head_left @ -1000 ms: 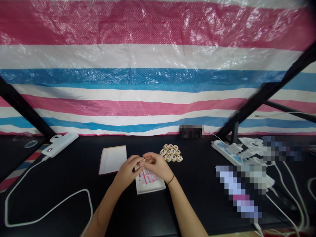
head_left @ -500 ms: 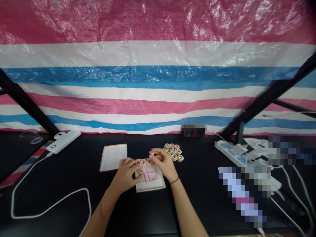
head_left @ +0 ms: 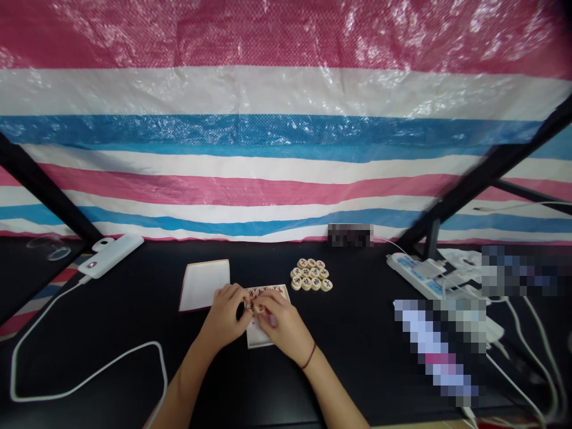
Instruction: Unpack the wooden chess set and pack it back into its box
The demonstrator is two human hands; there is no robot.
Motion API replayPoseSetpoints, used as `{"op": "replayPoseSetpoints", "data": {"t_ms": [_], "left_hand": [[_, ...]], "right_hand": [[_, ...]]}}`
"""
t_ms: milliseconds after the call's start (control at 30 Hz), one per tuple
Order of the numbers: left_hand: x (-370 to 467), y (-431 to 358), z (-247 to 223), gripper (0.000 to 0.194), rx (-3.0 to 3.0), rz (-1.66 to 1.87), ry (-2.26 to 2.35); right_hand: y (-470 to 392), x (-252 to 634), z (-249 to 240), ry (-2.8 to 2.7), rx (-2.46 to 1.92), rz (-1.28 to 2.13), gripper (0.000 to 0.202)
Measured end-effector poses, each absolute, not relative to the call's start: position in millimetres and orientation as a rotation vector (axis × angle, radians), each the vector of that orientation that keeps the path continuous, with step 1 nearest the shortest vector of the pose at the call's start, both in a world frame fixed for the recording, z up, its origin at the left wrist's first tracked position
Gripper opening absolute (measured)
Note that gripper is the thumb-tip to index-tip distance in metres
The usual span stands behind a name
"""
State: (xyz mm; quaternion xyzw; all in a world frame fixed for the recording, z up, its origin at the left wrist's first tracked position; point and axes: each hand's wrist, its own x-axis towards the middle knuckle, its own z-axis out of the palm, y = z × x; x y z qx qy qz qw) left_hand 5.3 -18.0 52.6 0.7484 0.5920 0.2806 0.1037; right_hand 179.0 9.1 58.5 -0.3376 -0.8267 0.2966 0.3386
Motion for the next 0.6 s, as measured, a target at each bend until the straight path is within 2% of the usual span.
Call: {"op": "replayPoseSetpoints", "data": {"t_ms": [67,267,600], "left_hand": [[2,-17,52,0.008,2.174,0.811,1.799],[-4,-21,59,0.028,2.075,0.551,1.879],[-4,-23,62,0.024,2.020,0.498,1.870]], "right_hand": [[5,172,52,-2.217,-0.912,0.700,0.031],[4,168,39,-2.227,-0.991,0.512,0.022],[4,162,38,-2.333,-1.164,0.487,0.016]]}}
